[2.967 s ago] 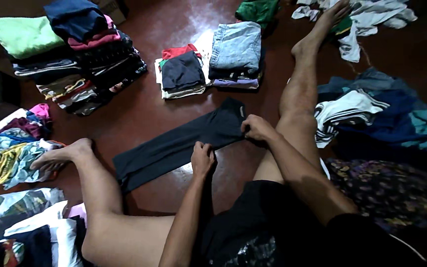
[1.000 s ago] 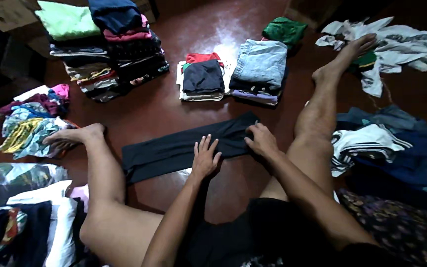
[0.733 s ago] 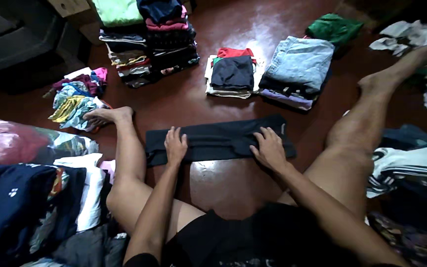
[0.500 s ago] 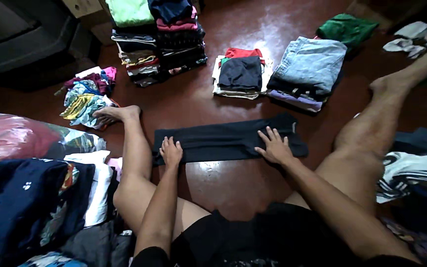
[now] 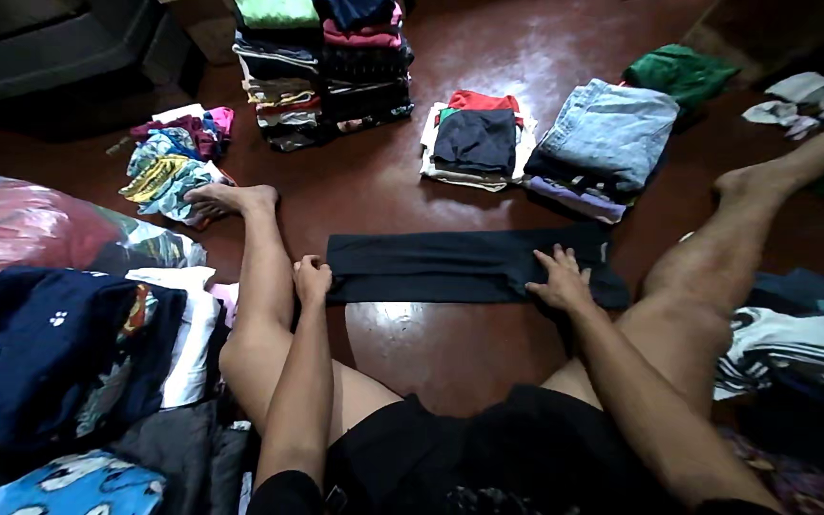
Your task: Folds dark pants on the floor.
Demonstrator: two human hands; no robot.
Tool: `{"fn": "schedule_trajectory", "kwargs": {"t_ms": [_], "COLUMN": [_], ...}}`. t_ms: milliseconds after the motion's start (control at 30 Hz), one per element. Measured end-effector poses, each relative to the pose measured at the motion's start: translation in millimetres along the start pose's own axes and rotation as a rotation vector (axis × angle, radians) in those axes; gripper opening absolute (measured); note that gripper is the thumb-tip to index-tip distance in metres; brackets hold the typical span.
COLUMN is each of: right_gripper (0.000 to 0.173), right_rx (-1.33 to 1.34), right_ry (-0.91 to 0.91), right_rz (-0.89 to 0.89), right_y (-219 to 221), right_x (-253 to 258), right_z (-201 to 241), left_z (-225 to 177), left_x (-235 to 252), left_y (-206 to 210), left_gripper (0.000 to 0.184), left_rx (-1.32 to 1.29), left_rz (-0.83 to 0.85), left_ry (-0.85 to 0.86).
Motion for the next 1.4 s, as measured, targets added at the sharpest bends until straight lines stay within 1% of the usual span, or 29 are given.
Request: {"fn": "schedule_trajectory", "kwargs": {"t_ms": [33,100,133,167,200,267,300,333,367,433,533,600,667,767,833,933,1067,1167,1233,1267,1333,1400], "right_gripper": [0.075,0.061,0.054,0.049,0.047,0.046,0.044,0.040,0.038,0.038,0.040,0.041,0.044,0.046,0.045,0.047,0.066,0.066,0.071,0.073,0.069,0.062], "right_rx": [0.001,-0.020,-0.019,-0.017,-0.023,-0.024,0.005,0.041,0.074,0.111,0.121,0.128,0.107,0.043,-0.001,-0.065,-0.147,-0.140,-0.128,-0.138,-0.133,-0.088], "right_ry": [-0.057,-0.243,-0.334,-0.398,-0.430,-0.456,-0.514,-0.624,-0.715,-0.803,-0.823,-0.826,-0.825,-0.796,-0.780,-0.710,-0.628,-0.628,-0.646,-0.656,-0.682,-0.663], "right_rz": [-0.080,-0.209,-0.234,-0.223,-0.179,-0.023,0.028,0.028,0.044,0.154,0.357,0.446,0.496,0.530,0.523,0.522,0.556,0.517,0.475,0.483,0.462,0.405], "right_y": [1,6,11,16,20,27,33,49,65,98,141,164,178,189,191,194,196,196,197,197,199,202], "right_x": [-4,-13,-18,-24,-32,-50,-57,-58,-57,-57,-56,-59,-63,-62,-60,-57,-52,-53,-50,-50,-51,-49], "right_z": [9,33,47,62,80,121,141,154,171,215,283,312,326,328,330,341,364,373,371,369,365,363], "left_z": [0,1,1,-1,-2,-6,-10,-13,-16,-17,-19,-15,-11,-15,-22,-28,-25,-20,-22,-24,-28,-30], "left_x": [3,8,11,13,14,17,16,14,13,10,9,11,14,14,13,12,12,13,18,19,18,16], "left_y": [3,14,18,19,19,18,15,12,9,6,5,8,13,12,5,-4,-8,-9,-10,-12,-15,-16], "left_gripper": [0.040,0.048,0.049,0.045,0.039,0.029,0.027,0.026,0.026,0.028,0.033,0.042,0.043,0.034,0.031,0.029,0.028,0.026,0.025,0.025,0.025,0.024], "left_rx": [0.026,0.047,0.042,0.030,0.016,0.006,0.003,0.005,0.007,0.007,-0.005,0.023,0.088,0.139,0.096,-0.002,-0.035,-0.070,-0.119,-0.140,-0.158,-0.166], "left_rz": [0.032,0.107,0.119,0.112,0.095,0.048,0.037,0.037,0.046,0.062,0.064,0.100,0.134,0.149,0.132,0.071,0.049,0.045,0.020,0.010,-0.011,-0.029], "left_ry": [0.016,0.002,-0.017,-0.034,-0.042,-0.029,-0.017,-0.004,0.010,0.020,-0.008,-0.019,-0.031,-0.052,-0.050,-0.020,0.022,0.032,0.088,0.121,0.155,0.155]}}
Point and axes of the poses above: each hand's wrist, its own x-axis towards the middle knuckle, its own y-axis out of the palm, z = x × y, the point moved 4 cm from there along x, towards the middle knuckle, and after that the axes turned 7 degrees about x, right-handed, at the moved point
